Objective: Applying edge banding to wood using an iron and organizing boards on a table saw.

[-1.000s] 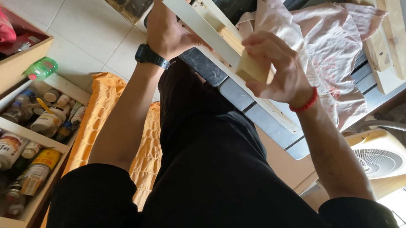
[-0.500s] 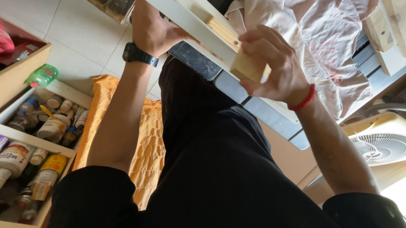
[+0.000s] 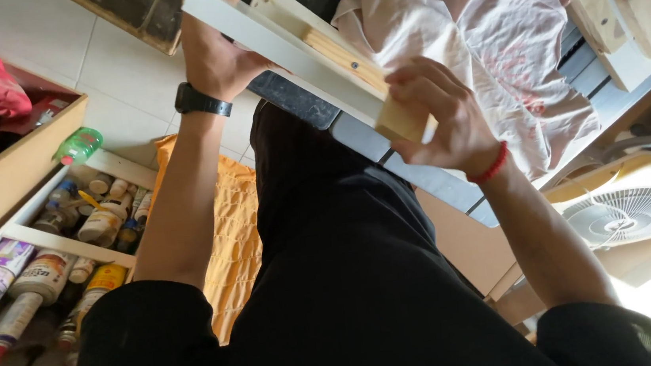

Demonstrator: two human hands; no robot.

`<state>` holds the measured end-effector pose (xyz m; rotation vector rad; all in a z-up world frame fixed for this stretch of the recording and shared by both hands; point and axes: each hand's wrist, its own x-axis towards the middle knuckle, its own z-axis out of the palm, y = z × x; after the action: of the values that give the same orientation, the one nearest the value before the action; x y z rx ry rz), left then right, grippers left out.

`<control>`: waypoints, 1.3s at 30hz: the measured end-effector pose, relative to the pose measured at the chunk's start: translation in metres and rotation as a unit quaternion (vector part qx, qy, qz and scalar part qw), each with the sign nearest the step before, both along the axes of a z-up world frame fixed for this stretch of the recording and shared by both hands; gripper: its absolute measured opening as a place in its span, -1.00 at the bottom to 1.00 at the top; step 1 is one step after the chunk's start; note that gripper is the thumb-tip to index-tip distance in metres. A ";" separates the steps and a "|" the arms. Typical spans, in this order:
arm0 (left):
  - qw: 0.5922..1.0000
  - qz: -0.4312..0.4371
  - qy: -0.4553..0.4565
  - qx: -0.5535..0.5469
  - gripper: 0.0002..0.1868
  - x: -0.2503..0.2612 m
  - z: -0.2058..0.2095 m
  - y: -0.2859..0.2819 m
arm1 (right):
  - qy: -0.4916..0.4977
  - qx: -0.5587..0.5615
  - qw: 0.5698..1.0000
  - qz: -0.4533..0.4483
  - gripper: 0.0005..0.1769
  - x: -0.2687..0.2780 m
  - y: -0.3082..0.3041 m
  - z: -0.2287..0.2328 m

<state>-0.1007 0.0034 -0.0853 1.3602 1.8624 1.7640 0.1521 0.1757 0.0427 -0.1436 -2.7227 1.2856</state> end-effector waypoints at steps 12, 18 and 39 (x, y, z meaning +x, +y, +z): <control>0.999 -0.004 -0.035 -0.016 -0.11 0.003 0.004 0.000 | 0.036 -0.035 0.999 -0.008 -0.43 0.022 0.005 -0.008; 0.999 -0.004 -0.043 -0.006 -0.12 0.006 0.005 0.004 | -0.018 -0.044 0.999 -0.023 -0.46 0.041 0.010 -0.004; 0.998 -0.026 -0.059 0.005 -0.11 0.006 0.006 0.005 | 0.041 0.288 0.955 -0.060 -0.43 0.069 -0.024 -0.013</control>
<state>-0.0948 0.0081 -0.0789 1.2668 1.7435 1.7892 0.2214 0.1514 0.0302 -0.1854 -2.8304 0.4194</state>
